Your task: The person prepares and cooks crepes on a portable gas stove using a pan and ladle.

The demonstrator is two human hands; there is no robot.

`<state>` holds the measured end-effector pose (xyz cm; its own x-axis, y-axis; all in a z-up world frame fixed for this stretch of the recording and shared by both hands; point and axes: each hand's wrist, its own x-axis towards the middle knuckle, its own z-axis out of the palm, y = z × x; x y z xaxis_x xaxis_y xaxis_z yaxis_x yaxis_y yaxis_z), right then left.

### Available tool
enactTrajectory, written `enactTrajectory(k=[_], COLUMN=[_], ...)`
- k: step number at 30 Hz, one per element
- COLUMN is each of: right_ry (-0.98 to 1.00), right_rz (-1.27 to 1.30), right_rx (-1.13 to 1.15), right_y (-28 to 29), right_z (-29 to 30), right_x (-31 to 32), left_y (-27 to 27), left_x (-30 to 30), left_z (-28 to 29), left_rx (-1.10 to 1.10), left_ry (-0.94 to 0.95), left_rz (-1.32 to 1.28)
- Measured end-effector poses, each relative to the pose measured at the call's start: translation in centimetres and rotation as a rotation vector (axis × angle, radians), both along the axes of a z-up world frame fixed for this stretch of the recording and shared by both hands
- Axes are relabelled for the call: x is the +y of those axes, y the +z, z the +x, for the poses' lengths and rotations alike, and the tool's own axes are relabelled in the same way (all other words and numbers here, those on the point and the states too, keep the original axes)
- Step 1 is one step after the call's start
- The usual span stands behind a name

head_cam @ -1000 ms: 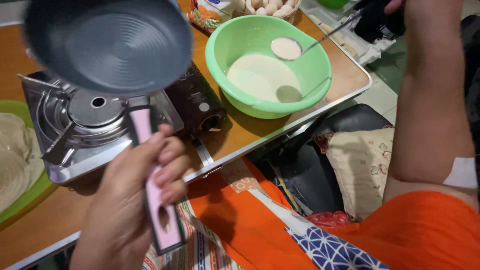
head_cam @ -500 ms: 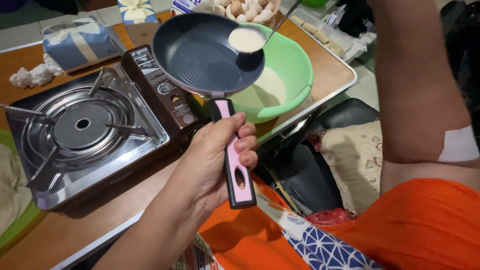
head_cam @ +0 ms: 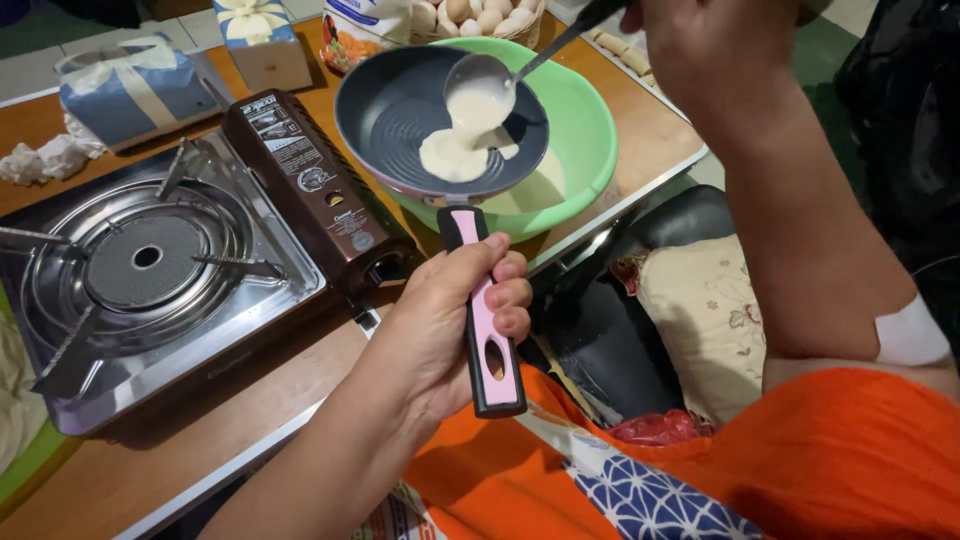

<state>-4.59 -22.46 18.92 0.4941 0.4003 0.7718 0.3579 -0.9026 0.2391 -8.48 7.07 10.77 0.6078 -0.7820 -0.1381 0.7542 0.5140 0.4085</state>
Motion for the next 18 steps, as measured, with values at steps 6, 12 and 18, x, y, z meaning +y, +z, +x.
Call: enactTrajectory(k=[6,12,18], right_ry=[0.186,0.144,-0.059], right_rz=[0.171,-0.018,0.119], right_rx=[0.027,-0.197,-0.204], right_y=[2.2,-1.4,-5.5], right_z=[-5.8,-7.6,-9.7], right_x=[5.6,5.5,6.8], left_y=[0.0,-0.6,-0.2], left_x=[-0.5,-1.2,-1.9], left_z=[0.3,0.7,0.5], left_rx=[0.026,0.075,0.136], left_ry=[-0.005,-0.011,-0.003], left_rz=[0.012,-0.059,-0.078])
